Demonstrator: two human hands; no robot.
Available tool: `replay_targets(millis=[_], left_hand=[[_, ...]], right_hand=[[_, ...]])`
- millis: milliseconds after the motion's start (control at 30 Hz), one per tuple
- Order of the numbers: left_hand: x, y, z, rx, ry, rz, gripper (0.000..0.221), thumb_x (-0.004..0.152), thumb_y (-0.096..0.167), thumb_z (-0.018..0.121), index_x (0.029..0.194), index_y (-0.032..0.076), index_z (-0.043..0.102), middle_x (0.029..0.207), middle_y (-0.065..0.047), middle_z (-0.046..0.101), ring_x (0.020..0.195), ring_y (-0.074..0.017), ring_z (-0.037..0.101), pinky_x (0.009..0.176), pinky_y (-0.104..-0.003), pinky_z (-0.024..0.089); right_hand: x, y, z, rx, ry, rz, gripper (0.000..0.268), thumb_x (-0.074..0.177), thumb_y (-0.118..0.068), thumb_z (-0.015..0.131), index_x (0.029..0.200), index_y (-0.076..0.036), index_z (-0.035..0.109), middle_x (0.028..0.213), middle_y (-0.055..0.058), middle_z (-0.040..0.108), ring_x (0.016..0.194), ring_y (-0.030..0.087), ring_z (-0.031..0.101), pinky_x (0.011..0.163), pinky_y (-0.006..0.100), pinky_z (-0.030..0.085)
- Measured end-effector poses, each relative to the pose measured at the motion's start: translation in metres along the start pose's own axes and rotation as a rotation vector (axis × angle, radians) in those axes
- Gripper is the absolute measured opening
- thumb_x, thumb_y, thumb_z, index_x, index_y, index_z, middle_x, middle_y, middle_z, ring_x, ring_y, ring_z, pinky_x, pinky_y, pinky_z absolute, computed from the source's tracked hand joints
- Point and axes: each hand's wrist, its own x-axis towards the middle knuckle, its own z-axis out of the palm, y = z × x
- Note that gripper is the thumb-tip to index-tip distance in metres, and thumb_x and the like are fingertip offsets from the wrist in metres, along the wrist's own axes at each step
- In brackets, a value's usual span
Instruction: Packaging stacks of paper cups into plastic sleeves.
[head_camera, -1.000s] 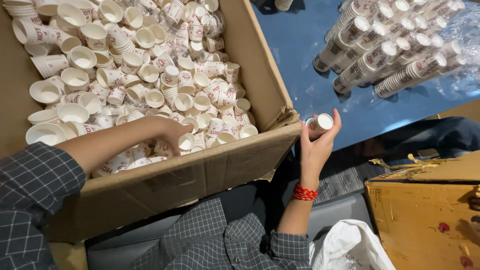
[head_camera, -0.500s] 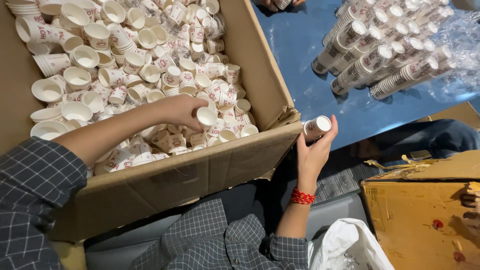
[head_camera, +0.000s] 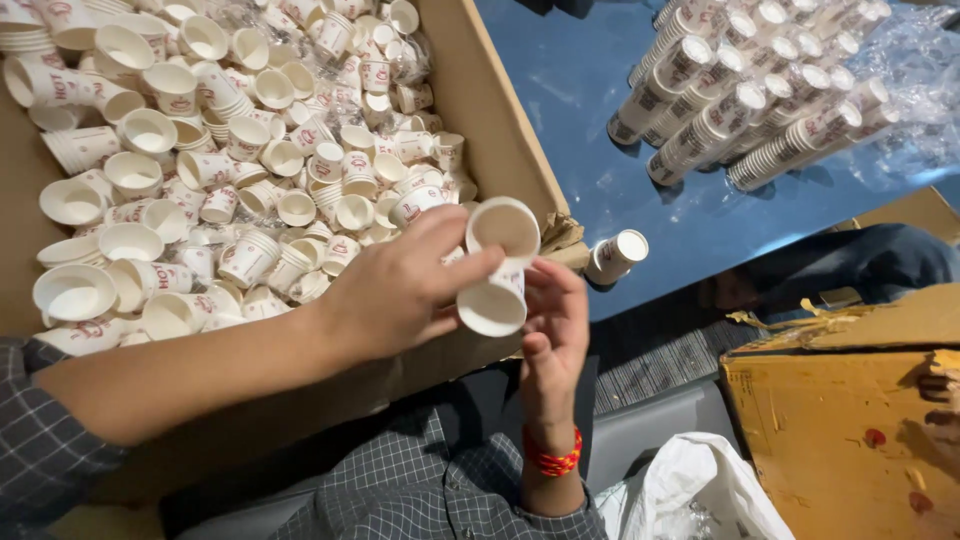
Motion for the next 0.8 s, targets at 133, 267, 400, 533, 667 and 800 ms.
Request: replay_targets(millis=[133, 267, 400, 533, 667, 800], left_hand=[[-0.001, 0.002, 0.002, 0.241, -0.012, 0.261, 0.039, 0.083, 0.009, 0.070, 0.121, 0.007, 0.063, 0.108, -0.016, 0.064, 0.121, -0.0322, 0.062, 0.068, -0.030, 0.058], [-0.004, -0.003, 0.005, 0.182, 0.018, 0.196, 0.029, 0.086, 0.007, 0.066, 0.115, 0.006, 0.062, 0.114, -0.014, 0.064, 0.124, -0.0315, 0.061, 0.076, -0.032, 0.060], [-0.006, -0.004, 0.005, 0.182, 0.060, 0.238, 0.026, 0.087, 0.007, 0.066, 0.113, 0.007, 0.066, 0.116, -0.011, 0.066, 0.124, -0.0282, 0.063, 0.077, -0.031, 0.060], [-0.003, 0.002, 0.004, 0.248, 0.092, 0.463, 0.017, 0.090, 0.012, 0.067, 0.108, 0.009, 0.067, 0.114, -0.007, 0.067, 0.122, -0.0233, 0.064, 0.066, -0.027, 0.053], [-0.002, 0.002, 0.004, 0.387, 0.105, 0.601, 0.009, 0.094, 0.016, 0.066, 0.102, 0.013, 0.065, 0.113, -0.004, 0.068, 0.119, -0.0174, 0.065, 0.055, -0.023, 0.043], [-0.002, -0.001, 0.004, 0.453, 0.105, 0.530, 0.011, 0.093, 0.020, 0.065, 0.102, 0.014, 0.065, 0.113, -0.004, 0.067, 0.119, -0.0171, 0.063, 0.055, -0.024, 0.044]], right_hand=[[-0.009, 0.012, -0.001, 0.050, 0.030, 0.069, 0.071, 0.101, -0.041, 0.072, 0.150, 0.001, 0.043, 0.144, 0.013, 0.054, 0.136, 0.020, 0.054, 0.118, 0.032, 0.043], [-0.003, 0.012, -0.015, 0.235, 0.071, 0.103, 0.041, 0.107, -0.019, 0.059, 0.141, 0.001, 0.048, 0.122, 0.013, 0.062, 0.107, 0.019, 0.063, 0.090, 0.029, 0.051], [0.009, 0.015, -0.030, 0.197, 0.310, 0.103, 0.030, 0.107, -0.010, 0.048, 0.135, 0.002, 0.050, 0.104, 0.011, 0.064, 0.077, 0.017, 0.061, 0.059, 0.024, 0.046], [0.010, 0.017, -0.032, -0.013, 0.329, 0.136, 0.038, 0.108, -0.010, 0.053, 0.142, 0.006, 0.049, 0.115, 0.011, 0.060, 0.101, 0.016, 0.060, 0.089, 0.029, 0.052], [0.012, -0.004, -0.012, 0.049, 0.175, 0.187, 0.061, 0.106, -0.033, 0.056, 0.152, 0.002, 0.041, 0.137, 0.017, 0.057, 0.114, 0.022, 0.062, 0.100, 0.034, 0.051], [0.007, -0.014, 0.000, 0.263, 0.065, 0.220, 0.086, 0.100, -0.058, 0.059, 0.159, 0.001, 0.036, 0.154, 0.021, 0.052, 0.141, 0.027, 0.055, 0.120, 0.038, 0.044]])
